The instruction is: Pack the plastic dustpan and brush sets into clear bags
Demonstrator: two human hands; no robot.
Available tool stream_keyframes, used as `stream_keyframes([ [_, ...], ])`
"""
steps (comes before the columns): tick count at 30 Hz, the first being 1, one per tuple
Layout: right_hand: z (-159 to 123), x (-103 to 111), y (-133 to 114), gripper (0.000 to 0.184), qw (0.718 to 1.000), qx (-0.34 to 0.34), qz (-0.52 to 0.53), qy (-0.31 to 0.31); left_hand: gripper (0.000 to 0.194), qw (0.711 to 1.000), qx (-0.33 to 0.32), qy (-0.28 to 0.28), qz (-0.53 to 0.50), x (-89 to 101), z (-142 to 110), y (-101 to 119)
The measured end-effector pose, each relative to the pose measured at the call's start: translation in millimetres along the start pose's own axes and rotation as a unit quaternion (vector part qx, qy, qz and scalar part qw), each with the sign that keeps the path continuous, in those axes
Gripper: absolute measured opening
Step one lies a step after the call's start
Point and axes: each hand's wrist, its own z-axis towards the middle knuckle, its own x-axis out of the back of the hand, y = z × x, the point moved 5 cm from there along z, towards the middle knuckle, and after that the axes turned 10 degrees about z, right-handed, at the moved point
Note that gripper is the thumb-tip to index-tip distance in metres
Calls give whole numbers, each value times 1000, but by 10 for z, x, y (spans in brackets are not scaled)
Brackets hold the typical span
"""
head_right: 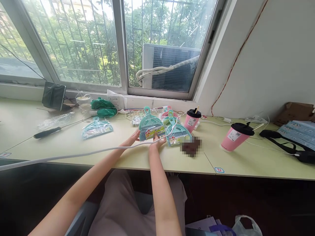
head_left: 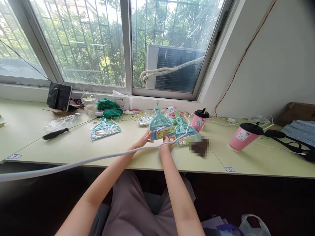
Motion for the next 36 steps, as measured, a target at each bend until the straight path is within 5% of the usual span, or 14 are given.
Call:
stream_keyframes([
  [4,12,17,-15,52,1000,14,6,13,98,1000,0,-24,-6,-113,-9,13],
  [9,16,39,19,56,997,-12,57,47,126,998,21,56,14,-31,38,-70],
  [18,-21,-23,23,55,999,-7,49,7,119,984,35,145,93,111,97,-232],
  [24,-29,-64,53,48,1000,-22,14,-9,95,883,-120,286,353,200,-2,32],
  [27,-56,-45,57,47,999,-30,21,6,69,838,-163,267,447,127,-28,133],
  [30,-83,-26,57,48,999,-35,32,26,47,823,-179,228,489,64,-9,139],
  [36,-85,-85,-22,46,999,33,-37,18,34,868,-176,104,452,-23,63,-23],
])
